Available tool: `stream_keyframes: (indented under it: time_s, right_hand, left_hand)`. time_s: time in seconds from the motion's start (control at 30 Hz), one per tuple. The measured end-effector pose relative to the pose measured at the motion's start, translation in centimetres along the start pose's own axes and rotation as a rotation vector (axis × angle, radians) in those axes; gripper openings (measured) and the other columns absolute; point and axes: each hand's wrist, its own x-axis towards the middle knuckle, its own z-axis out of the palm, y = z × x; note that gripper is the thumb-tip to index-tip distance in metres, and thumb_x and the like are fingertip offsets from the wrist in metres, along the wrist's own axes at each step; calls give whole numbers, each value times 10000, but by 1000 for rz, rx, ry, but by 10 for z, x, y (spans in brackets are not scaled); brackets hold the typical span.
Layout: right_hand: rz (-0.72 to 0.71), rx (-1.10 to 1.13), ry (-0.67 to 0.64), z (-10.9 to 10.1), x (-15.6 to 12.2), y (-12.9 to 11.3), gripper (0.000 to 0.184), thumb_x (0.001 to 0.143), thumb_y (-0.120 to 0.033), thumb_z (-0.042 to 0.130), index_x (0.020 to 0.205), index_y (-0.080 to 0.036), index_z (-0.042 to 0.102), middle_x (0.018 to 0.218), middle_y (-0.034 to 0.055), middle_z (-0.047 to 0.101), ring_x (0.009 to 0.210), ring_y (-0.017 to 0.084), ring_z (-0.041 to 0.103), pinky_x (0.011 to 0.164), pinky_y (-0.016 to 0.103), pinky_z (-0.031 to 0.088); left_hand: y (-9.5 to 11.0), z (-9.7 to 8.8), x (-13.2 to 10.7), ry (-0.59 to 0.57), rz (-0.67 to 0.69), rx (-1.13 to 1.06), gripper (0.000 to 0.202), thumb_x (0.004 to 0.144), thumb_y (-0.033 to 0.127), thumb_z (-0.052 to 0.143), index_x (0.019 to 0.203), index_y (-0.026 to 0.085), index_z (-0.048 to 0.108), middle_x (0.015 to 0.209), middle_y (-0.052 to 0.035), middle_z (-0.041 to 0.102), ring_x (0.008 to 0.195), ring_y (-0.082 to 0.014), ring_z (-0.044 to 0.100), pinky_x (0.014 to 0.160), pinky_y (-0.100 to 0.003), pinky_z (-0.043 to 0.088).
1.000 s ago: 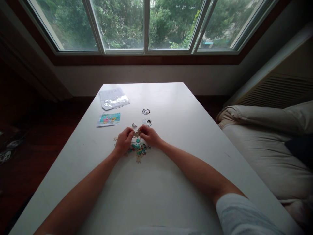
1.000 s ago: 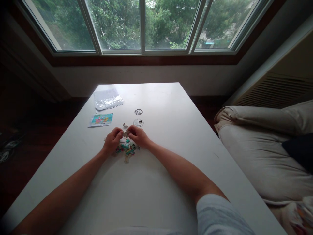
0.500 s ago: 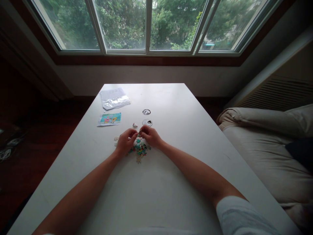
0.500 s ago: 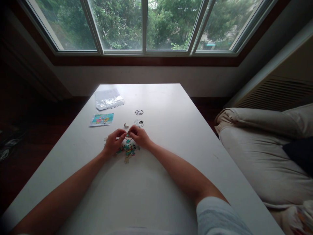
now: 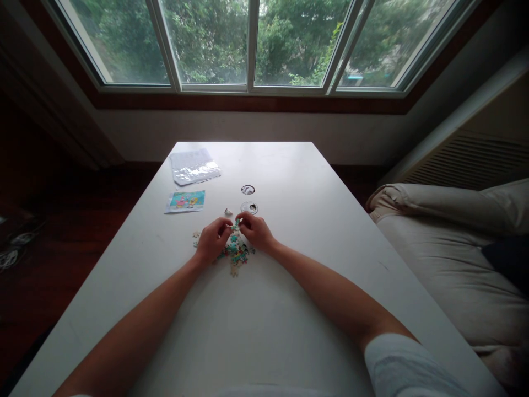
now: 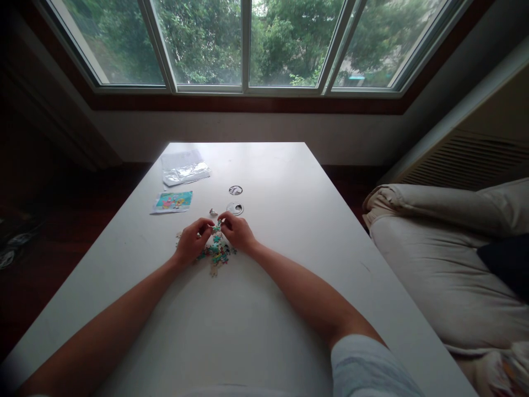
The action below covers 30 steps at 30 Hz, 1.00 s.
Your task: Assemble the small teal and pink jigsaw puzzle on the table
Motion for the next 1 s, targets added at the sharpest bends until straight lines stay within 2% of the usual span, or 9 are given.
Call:
stream_keyframes:
  time_s: [0.17, 0.33, 0.53, 0.73, 0.9, 1.0]
  right_hand:
    - [-23, -45, -53, 1, -2, 0, 162, 862, -227, 536, 962, -207, 661, 616, -60, 522, 570, 97, 452, 594, 217, 323]
    - [-67, -101, -86, 2, -3, -1, 145, 903, -305, 558, 886, -199, 655, 598, -57, 487, 565, 95, 408, 584, 219, 296]
    - [-113, -115, -95, 1, -1, 1, 174, 937, -331, 540, 883, -199, 639, 633, -50, 504, 581, 93, 400, 595, 218, 295]
    - [-190, -175, -112, -2, -1, -1, 182, 948, -327, 545, 879, -193, 648, 722, -21, 562, 649, 101, 443, 644, 218, 325]
    - [-243, -191, -157, -2, -3, -4, 137, 930, -266, 545, 874, -196, 649, 760, 0, 593, 688, 116, 472, 678, 223, 345]
    - [-230, -213, -133, -1, -2, -1, 162, 939, -310, 573, 845, -196, 641, 755, 2, 589, 695, 120, 475, 686, 230, 348]
  left_hand:
    - [3, -1, -1, 12, 26, 58, 194, 909, 347, 602, 1055, 223, 634, 797, 10, 605, 701, -144, 550, 690, -257, 437]
    - [3, -1, -1, 30, 25, 103, 169, 957, 344, 525, 971, 220, 638, 868, -26, 650, 760, -171, 591, 736, -284, 455]
    - [2, 0, -1, 44, 7, 141, 186, 975, 323, 489, 1007, 224, 644, 914, -42, 682, 810, -193, 622, 753, -300, 451]
    - [1, 1, -1, 52, -36, 176, 202, 958, 340, 514, 972, 223, 678, 850, -28, 705, 755, -187, 620, 726, -293, 434]
    - [-5, -2, 1, 80, -89, 237, 223, 948, 375, 526, 932, 231, 696, 788, -15, 701, 690, -180, 594, 674, -287, 392]
    - [-7, -4, 2, 75, -87, 273, 229, 946, 390, 530, 913, 233, 695, 787, -19, 695, 682, -181, 582, 669, -290, 378]
